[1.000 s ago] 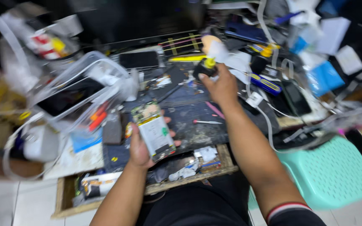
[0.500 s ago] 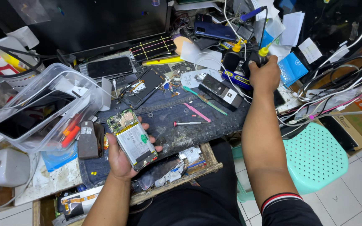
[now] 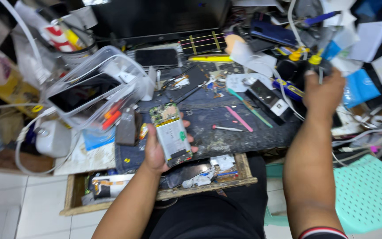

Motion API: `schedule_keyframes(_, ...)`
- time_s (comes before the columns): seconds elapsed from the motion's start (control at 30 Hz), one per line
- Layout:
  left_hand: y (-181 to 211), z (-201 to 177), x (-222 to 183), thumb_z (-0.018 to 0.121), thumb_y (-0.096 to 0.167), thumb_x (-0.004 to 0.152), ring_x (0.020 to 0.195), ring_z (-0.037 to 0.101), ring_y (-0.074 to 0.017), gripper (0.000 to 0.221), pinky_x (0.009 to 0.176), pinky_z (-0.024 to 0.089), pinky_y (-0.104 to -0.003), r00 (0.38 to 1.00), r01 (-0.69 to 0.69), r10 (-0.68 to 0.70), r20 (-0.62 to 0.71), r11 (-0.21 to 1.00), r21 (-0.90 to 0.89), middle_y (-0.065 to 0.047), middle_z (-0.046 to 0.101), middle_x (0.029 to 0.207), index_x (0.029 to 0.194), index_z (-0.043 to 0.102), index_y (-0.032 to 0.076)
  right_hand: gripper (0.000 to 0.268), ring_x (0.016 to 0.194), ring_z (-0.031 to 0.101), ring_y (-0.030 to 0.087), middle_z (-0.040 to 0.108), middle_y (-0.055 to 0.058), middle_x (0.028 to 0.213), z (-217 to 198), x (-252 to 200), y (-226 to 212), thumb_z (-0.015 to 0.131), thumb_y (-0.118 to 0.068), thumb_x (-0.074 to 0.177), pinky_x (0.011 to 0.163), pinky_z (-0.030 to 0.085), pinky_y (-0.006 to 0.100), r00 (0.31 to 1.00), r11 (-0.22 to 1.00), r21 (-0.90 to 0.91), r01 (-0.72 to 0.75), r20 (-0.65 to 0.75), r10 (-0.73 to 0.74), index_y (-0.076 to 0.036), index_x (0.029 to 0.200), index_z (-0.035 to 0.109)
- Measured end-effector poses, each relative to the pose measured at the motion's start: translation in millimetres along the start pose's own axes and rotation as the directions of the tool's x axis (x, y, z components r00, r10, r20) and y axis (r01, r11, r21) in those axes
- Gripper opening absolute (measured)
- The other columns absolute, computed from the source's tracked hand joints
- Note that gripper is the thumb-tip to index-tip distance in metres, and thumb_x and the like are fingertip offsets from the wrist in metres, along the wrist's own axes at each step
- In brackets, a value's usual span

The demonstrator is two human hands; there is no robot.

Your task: The person disassembles a mobile phone by hand, removing the internal chassis and battery to access the screen and mainboard components.

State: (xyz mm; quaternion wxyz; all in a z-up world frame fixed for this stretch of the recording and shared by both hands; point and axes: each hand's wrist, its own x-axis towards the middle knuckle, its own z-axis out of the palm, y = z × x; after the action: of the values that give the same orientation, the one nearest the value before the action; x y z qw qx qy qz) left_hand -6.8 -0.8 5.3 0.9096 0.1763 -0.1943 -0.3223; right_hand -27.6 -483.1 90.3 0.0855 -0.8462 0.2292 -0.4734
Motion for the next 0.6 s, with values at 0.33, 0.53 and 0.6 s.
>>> schedule_keyframes(0.33, -7.1, -9.9, -6.9, 0.038, 0.083, 0.095, 0.113, 0.067, -0.0277, 0.102, 0.097, 0.058, -0.054, 1.0, -0.003, 0.001, 0.013, 0.993, 0.116, -0.015, 0.059, 0.136, 0.156, 0.04, 0.002, 0.026, 0.071, 0.062, 0.008, 0.069, -0.001, 0.084, -48.6, -165.7, -182.8, 0.077, -0.024, 0.089, 0.065, 0.052, 0.027, 0.663, 0.778, 0.581, -0.24, 0.683, -0.306, -0.008, 0.11, 0.072)
schedule_keyframes(0.53, -27.3, -4.7, -26.8, 0.03, 0.082, 0.097, 0.12, 0.064, -0.0215, 0.1, 0.105, 0.053, -0.037, 0.999, 0.023, -0.009, -0.038, 0.923, 0.384, -0.012, 0.06, 0.138, 0.157, 0.042, 0.002, 0.046, 0.069, 0.068, 0.026, 0.069, 0.008, 0.078, -83.5, -170.0, -254.5, 0.083, -0.047, 0.074, 0.061, 0.054, 0.041, 0.542, 0.902, 0.429, 0.045, 0.748, -0.383, -0.006, 0.086, 0.064)
schedule_keyframes(0.6, -40.2, 6.5, -42.7, 0.03, 0.08, 0.096, 0.121, 0.063, -0.0204, 0.098, 0.106, 0.051, -0.036, 0.997, 0.049, -0.02, -0.075, 0.916, 0.397, -0.01, 0.059, 0.14, 0.158, 0.04, 0.004, 0.043, 0.07, 0.069, 0.029, 0.069, 0.008, 0.077, -91.4, -168.8, -255.9, 0.078, -0.047, 0.079, 0.062, 0.053, 0.043, 0.466, 0.905, 0.421, 0.062, 0.79, -0.399, -0.007, 0.086, 0.064)
